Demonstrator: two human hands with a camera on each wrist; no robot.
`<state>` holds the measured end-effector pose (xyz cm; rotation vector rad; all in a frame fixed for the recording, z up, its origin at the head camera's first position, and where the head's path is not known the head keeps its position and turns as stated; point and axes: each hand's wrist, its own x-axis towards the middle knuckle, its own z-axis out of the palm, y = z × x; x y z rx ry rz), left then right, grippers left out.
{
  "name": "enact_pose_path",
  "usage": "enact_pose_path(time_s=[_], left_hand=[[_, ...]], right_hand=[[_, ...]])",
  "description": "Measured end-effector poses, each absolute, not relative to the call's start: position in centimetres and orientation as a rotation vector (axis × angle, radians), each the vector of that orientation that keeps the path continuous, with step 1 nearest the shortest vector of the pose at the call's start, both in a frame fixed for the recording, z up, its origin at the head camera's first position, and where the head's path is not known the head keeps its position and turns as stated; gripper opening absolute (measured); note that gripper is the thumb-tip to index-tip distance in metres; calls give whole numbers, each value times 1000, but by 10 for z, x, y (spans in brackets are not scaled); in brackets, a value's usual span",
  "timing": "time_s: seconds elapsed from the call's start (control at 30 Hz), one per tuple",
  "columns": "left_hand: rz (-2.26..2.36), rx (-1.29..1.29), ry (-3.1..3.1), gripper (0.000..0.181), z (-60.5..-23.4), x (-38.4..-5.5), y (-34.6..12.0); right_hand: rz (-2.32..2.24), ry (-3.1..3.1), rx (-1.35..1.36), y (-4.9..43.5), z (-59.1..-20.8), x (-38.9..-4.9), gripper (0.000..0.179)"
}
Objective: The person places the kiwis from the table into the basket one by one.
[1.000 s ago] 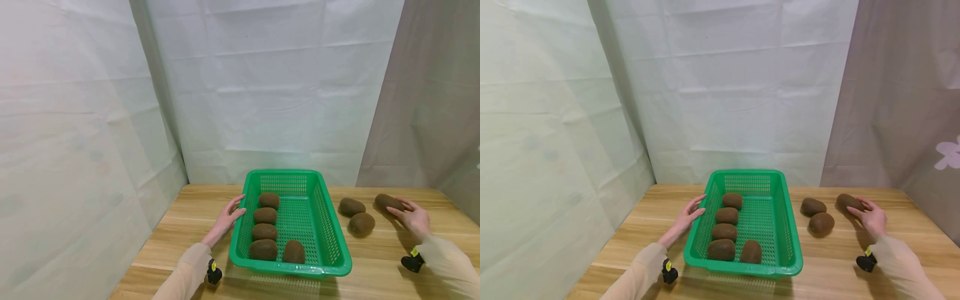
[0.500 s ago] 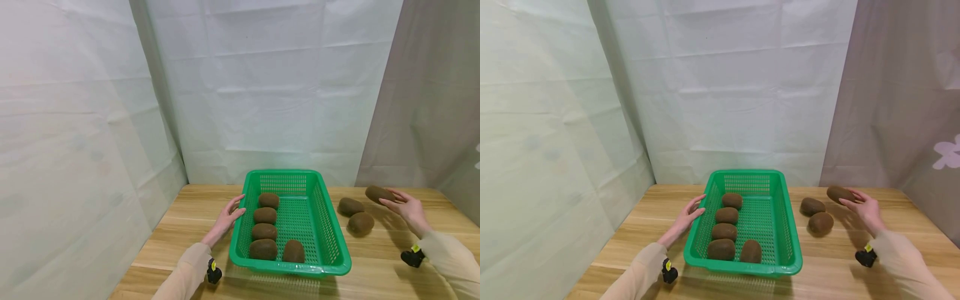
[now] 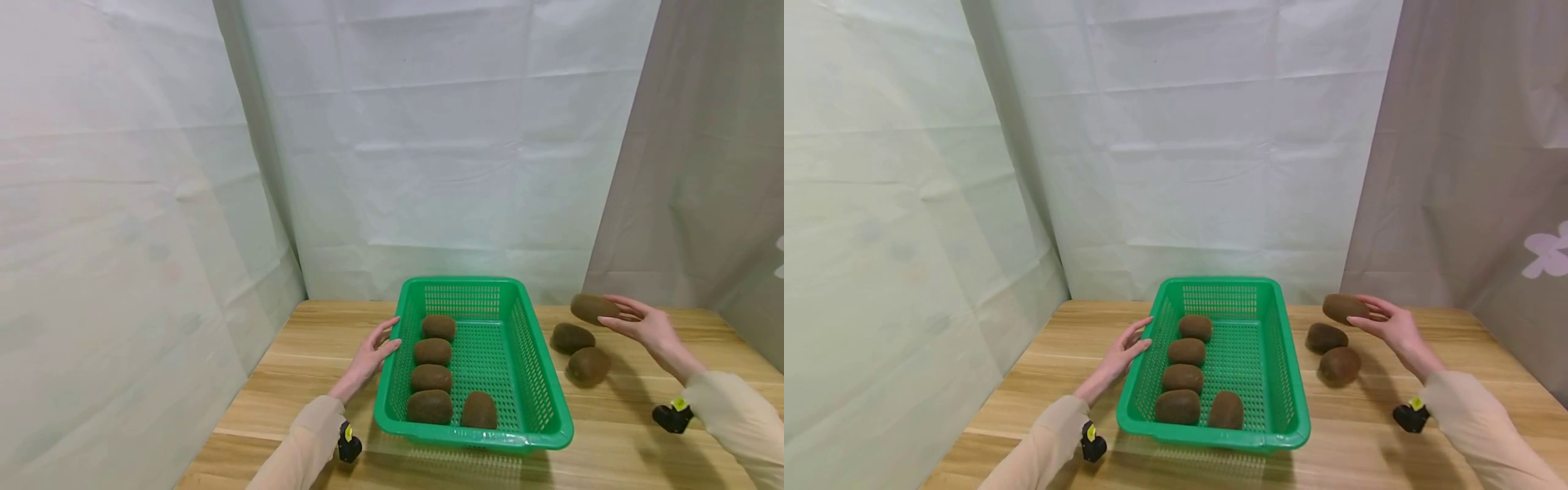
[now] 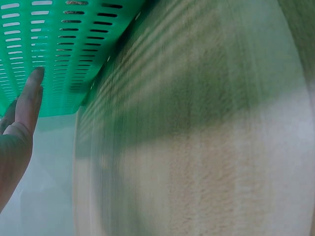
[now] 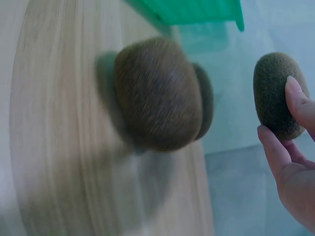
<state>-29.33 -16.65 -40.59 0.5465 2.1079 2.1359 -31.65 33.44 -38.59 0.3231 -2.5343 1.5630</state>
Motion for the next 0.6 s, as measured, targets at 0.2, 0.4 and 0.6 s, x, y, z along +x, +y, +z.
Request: enact_pose_path(time_s=[0.2,0.4,0.6], left_hand=[[2141,555,2096,53,-406,-293,-167],[2101,545,2143,53,-404,-292,-167],[2093,536,2154,53,-405,-292,-167]], right_hand=[[1441,-2583,457,319,-370,-316,59],[1387,-2588,621,304,-353,-316,54],[1408,-2605,805,292,-343,-316,50]])
